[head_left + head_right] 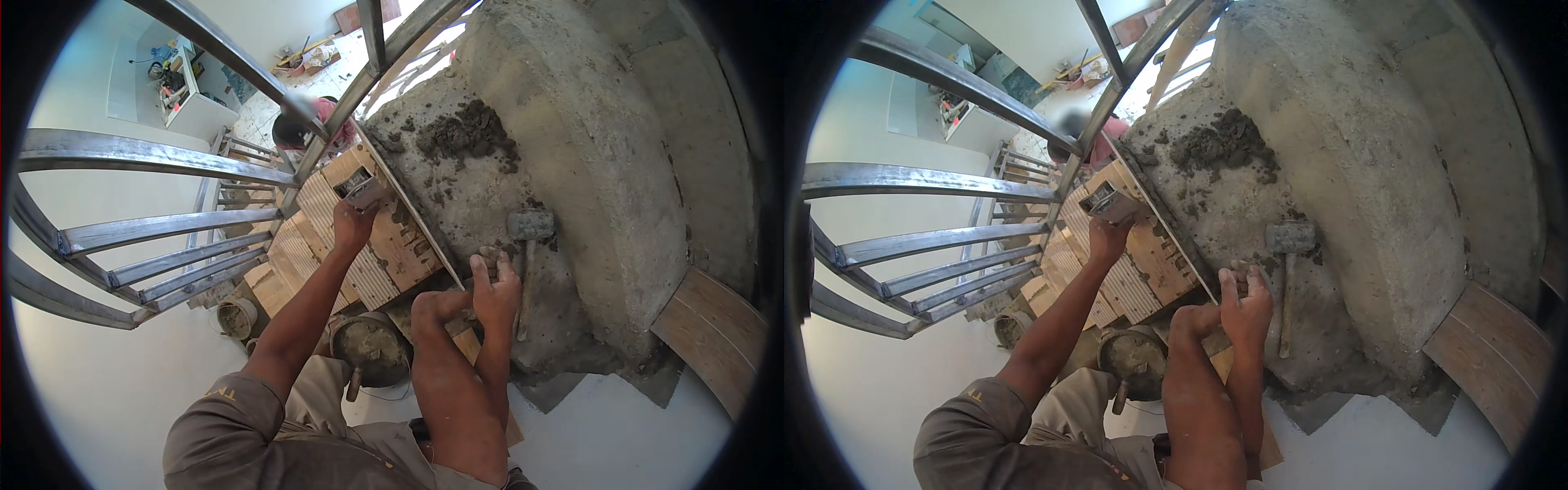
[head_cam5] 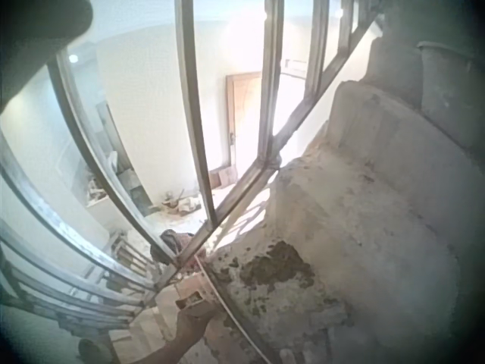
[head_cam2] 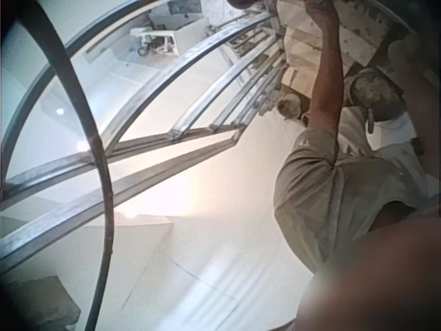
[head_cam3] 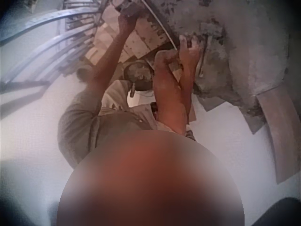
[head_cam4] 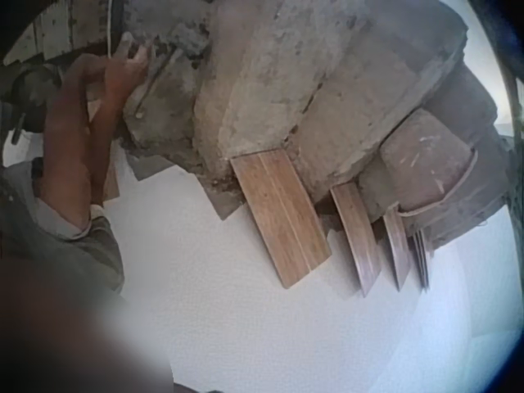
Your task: Tiling a concrete staircase with wooden-pattern tiles using mortar, a trowel, a mallet, and a spirit level.
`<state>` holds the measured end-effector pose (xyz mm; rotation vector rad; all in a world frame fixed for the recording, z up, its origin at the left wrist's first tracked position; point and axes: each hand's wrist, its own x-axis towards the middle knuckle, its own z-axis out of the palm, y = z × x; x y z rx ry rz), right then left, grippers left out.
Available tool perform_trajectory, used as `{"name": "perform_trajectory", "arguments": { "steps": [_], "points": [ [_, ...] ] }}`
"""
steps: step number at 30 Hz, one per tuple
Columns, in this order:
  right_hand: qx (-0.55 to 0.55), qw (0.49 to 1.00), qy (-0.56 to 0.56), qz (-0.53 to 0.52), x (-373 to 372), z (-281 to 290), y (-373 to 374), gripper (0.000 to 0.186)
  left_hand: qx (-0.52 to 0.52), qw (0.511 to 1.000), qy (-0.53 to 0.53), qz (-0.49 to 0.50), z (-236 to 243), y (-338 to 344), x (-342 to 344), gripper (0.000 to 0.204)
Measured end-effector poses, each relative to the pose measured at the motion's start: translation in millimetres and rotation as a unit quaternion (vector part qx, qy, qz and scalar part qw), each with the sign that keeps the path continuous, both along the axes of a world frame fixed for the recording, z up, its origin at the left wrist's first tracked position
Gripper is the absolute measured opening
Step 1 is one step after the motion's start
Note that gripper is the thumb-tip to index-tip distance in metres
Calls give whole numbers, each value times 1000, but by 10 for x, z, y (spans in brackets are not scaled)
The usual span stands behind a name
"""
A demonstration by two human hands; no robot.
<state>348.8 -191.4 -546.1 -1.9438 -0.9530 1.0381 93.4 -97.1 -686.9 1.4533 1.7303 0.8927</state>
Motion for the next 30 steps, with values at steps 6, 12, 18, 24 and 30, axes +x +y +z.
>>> {"name": "perform_trajectory", "arguments": {
  "steps": [6, 12, 18, 24, 30],
  "points": [
    [25, 999, -25, 26, 26, -130, -33, 31, 20, 1000, 7, -19, 54, 91, 107, 30],
    [21, 1000, -5, 14, 15, -128, -45, 31, 0, 1000, -4, -27, 87, 102, 160, 29],
    [33, 999, 11, 5, -9, -147, -96, 31, 7, 999, 13, -50, -19, 127, 100, 29],
    [30, 999, 23, -9, 26, -97, -129, 32, 55, 992, 27, -110, 71, 169, 195, 15],
    [62, 995, 53, -50, 60, -333, -287, 34, 37, 984, 40, -172, 31, 188, 189, 10]
  ]
}}
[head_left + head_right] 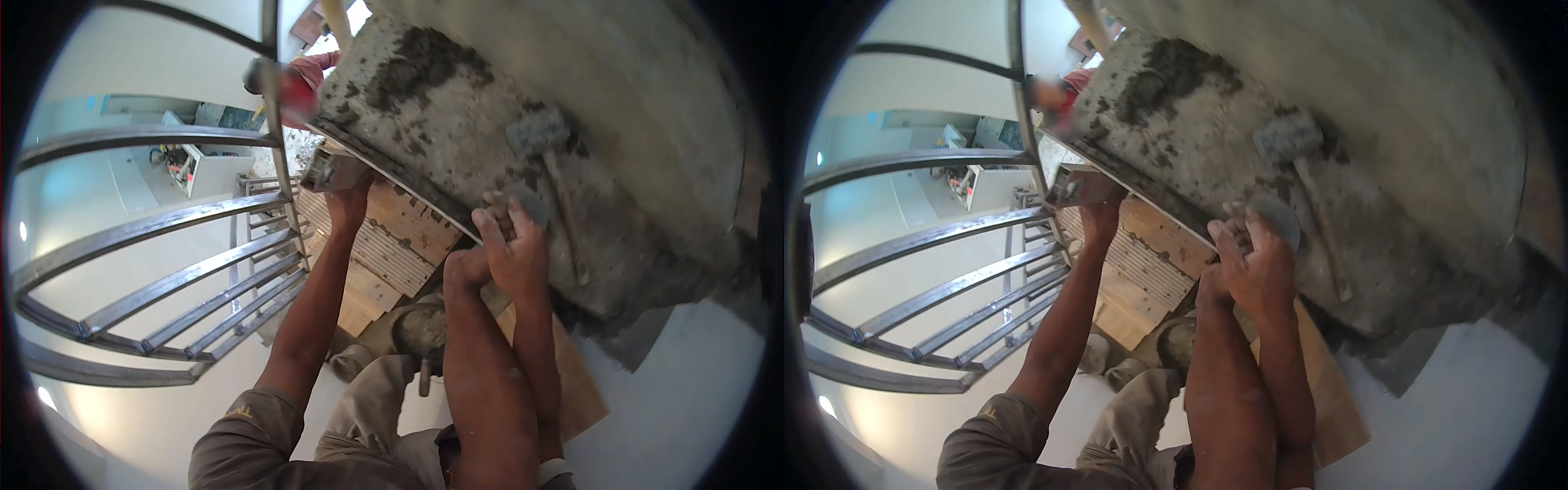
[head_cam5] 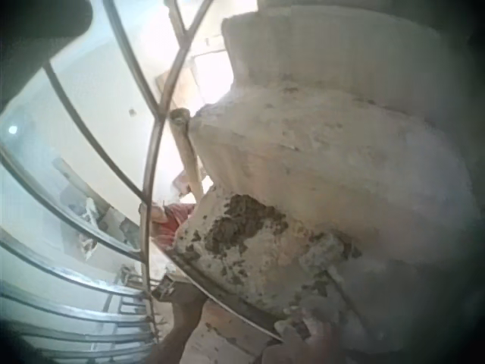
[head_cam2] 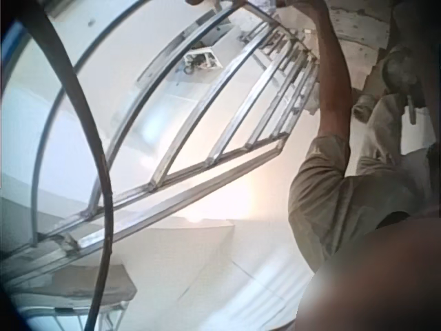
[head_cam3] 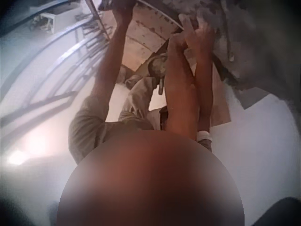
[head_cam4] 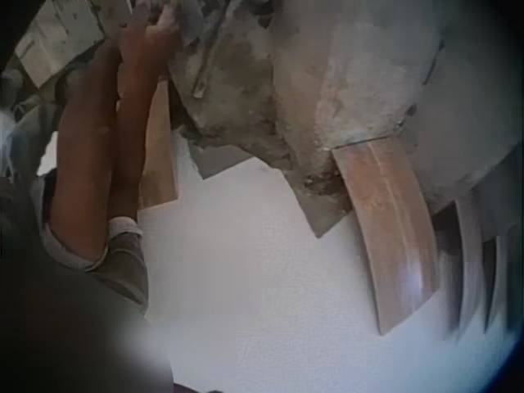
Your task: Tiling a concrete staircase with wooden-pattern tiles using mortar, a trowel, a mallet, and a spirit level.
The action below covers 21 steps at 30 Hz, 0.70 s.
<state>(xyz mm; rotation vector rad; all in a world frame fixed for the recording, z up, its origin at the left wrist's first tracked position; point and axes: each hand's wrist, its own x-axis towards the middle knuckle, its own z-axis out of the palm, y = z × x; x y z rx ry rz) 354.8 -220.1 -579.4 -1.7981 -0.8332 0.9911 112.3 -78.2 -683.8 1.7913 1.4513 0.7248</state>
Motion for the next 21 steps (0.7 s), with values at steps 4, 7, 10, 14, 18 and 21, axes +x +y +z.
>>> {"name": "perform_trajectory", "arguments": {
  "steps": [4, 7, 10, 14, 18, 21],
  "points": [
    [56, 995, -78, -34, 20, -227, -204, 28, -39, 998, -40, 26, -220, 0, -43, 27],
    [120, 987, -73, -73, -35, -370, -274, 22, 18, 997, -64, 33, -288, 28, -67, 31],
    [175, 970, -159, -57, -43, -447, -333, 20, -25, 998, -40, 40, -330, 43, -114, 32],
    [206, 958, -179, -85, -68, -522, -375, 15, -53, 998, -28, 21, -297, 40, -85, 36],
    [235, 939, -237, -80, -101, -579, -354, 11, -30, 999, -41, 19, -328, 53, -117, 33],
    [229, 939, -241, -82, -121, -577, -349, 10, -38, 998, -47, 28, -299, 48, -122, 33]
  ]
}}
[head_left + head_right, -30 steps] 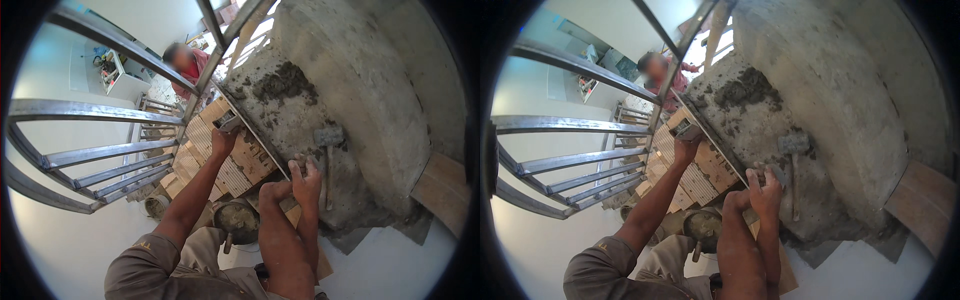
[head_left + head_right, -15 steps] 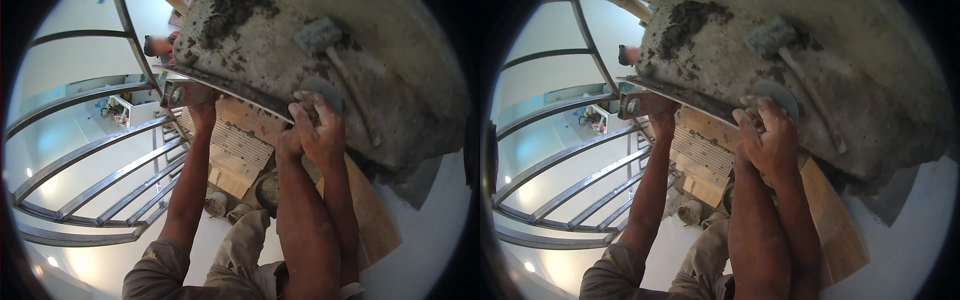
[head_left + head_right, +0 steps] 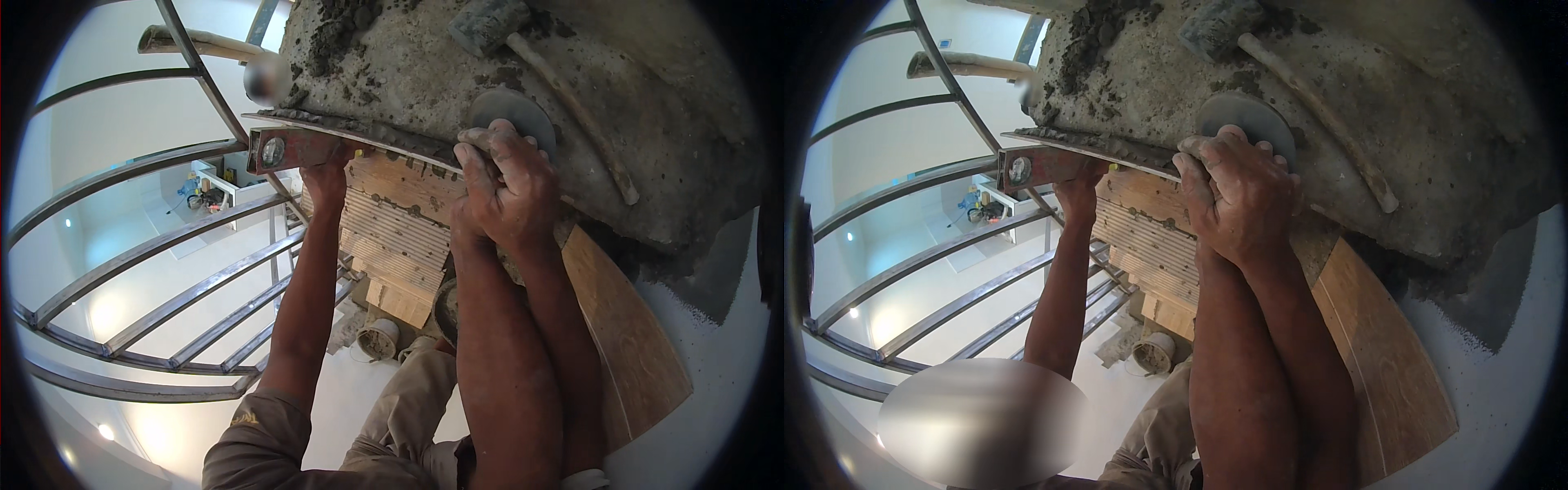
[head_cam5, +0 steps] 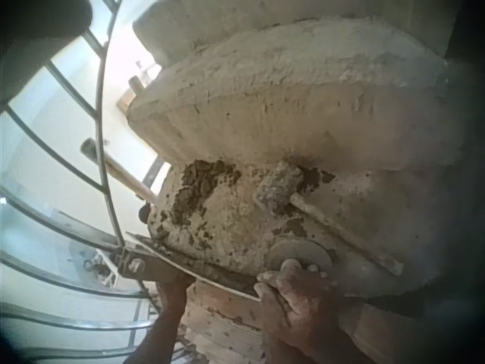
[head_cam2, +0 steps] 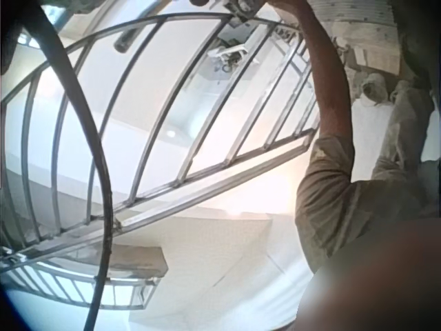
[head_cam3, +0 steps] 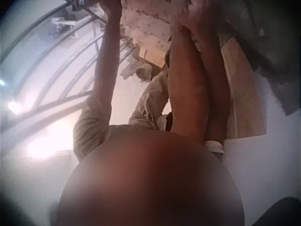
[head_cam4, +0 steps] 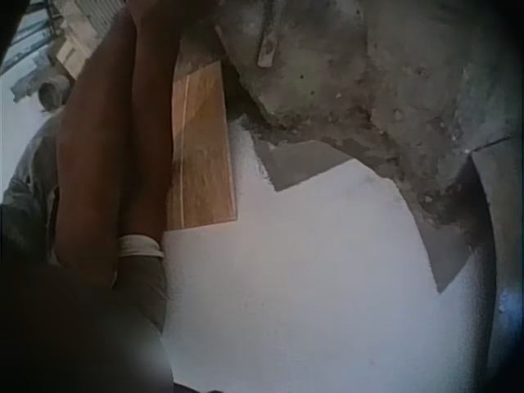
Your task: Tiling a concrete staircase with wooden-pattern tiles using mortar, a trowel, a mallet, and a spirit level.
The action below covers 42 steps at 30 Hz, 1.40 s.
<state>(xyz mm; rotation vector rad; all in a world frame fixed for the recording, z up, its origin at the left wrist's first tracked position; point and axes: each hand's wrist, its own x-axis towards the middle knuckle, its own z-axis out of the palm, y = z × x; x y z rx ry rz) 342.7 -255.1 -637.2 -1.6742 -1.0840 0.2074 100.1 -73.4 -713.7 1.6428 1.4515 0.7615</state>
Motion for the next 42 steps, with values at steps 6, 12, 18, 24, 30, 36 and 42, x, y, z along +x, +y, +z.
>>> {"name": "perform_trajectory", "arguments": {
  "steps": [6, 12, 18, 24, 30, 36, 42],
  "points": [
    [-33, 999, -32, 24, 18, 84, -4, 14, -8, 1000, -25, -11, -28, 14, -15, 30],
    [-133, 973, -178, 55, -51, 222, -8, 26, -7, 1000, -17, -13, -26, 20, -30, 28],
    [-151, 963, -219, 33, -103, 179, 41, 24, -16, 1000, -26, 2, -15, -10, 17, 26],
    [-138, 972, -185, 36, -135, 203, 31, 22, -38, 998, -48, 17, -9, 10, -35, 25],
    [-139, 974, -173, 52, -120, 186, 22, 22, -33, 996, -82, 19, 24, -47, 56, 25],
    [-126, 976, -166, 59, -137, 188, 53, 21, -27, 997, -71, 27, 10, -23, 33, 23],
    [-123, 975, -169, 70, -115, 167, 54, 20, -30, 998, -51, 21, 22, -18, 42, 23]
  ]
}}
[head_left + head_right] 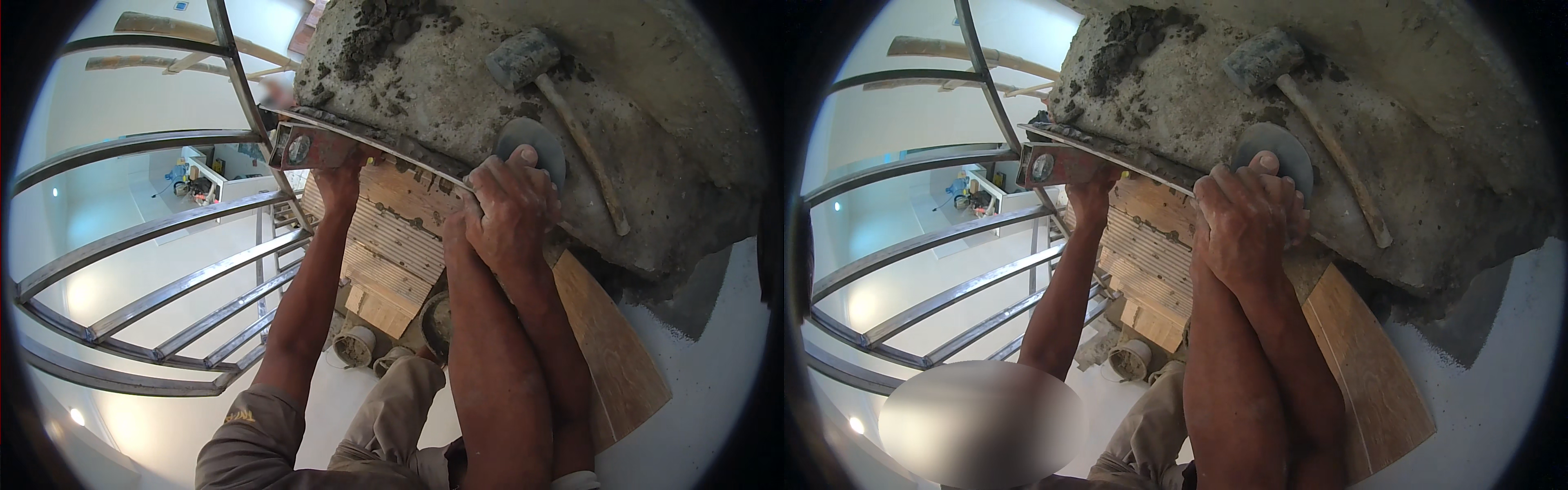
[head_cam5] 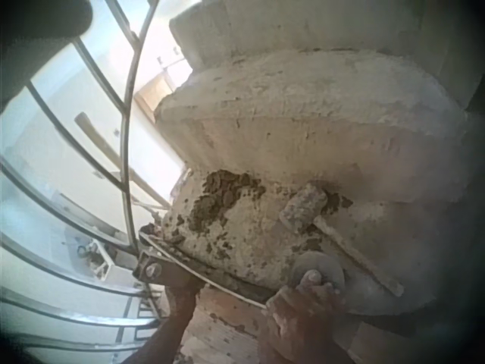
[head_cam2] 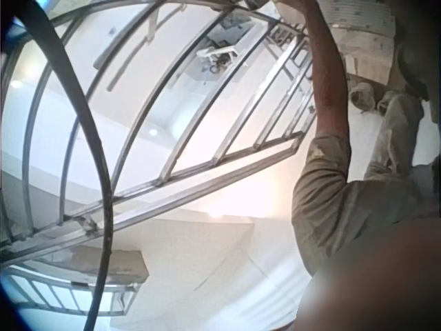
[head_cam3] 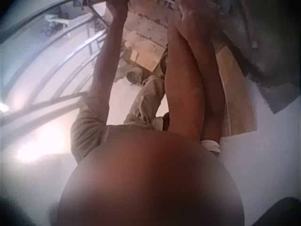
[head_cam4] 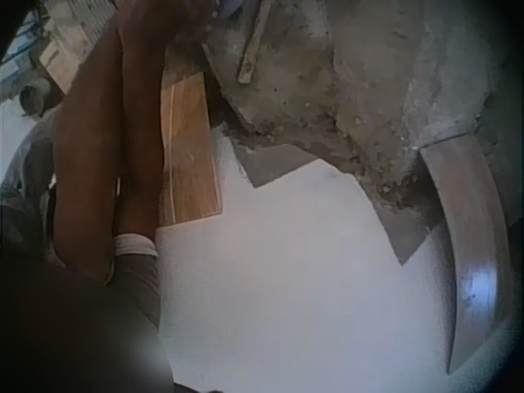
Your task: Tiling a concrete staircase with wooden-pattern tiles using mortar, a trowel, a mallet, and a spirit level.
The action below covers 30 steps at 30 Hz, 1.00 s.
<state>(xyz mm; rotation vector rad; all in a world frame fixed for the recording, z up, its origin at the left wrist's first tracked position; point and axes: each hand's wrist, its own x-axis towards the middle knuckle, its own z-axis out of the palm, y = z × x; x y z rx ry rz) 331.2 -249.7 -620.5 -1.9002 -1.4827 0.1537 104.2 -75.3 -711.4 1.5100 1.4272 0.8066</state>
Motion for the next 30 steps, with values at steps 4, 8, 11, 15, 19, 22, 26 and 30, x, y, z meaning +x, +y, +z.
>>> {"name": "perform_trajectory", "arguments": {
  "steps": [4, 8, 11, 15, 19, 22, 26, 30],
  "points": [
    [0, 1000, 13, 8, -9, 2, 2, 19, 16, 1000, -17, -10, -14, 2, -3, 24],
    [0, 1000, -1, 4, -6, 32, -12, 19, 17, 1000, -1, -9, -14, -26, 15, 23],
    [-5, 1000, -1, 7, -1, 86, 1, 18, 39, 999, -29, -2, -20, -22, 3, 22],
    [-9, 998, 56, -8, 129, 188, -19, 21, -2, 999, -27, 28, 135, -69, -67, 19],
    [6, 979, 98, -177, 573, 425, -188, 32, -31, 998, 32, 38, 472, -442, -276, 26],
    [-51, 953, -68, -290, 892, 211, -258, 42, -9, 1000, -4, 4, 1009, -720, -226, 34],
    [-169, 941, -130, -264, 963, -122, -379, 45, -85, 984, -139, -79, 1699, -594, 121, 35],
    [-136, 945, -119, -273, 874, -229, -378, 39, -116, 948, -247, -164, 2338, -254, 880, 38]
  ]
}}
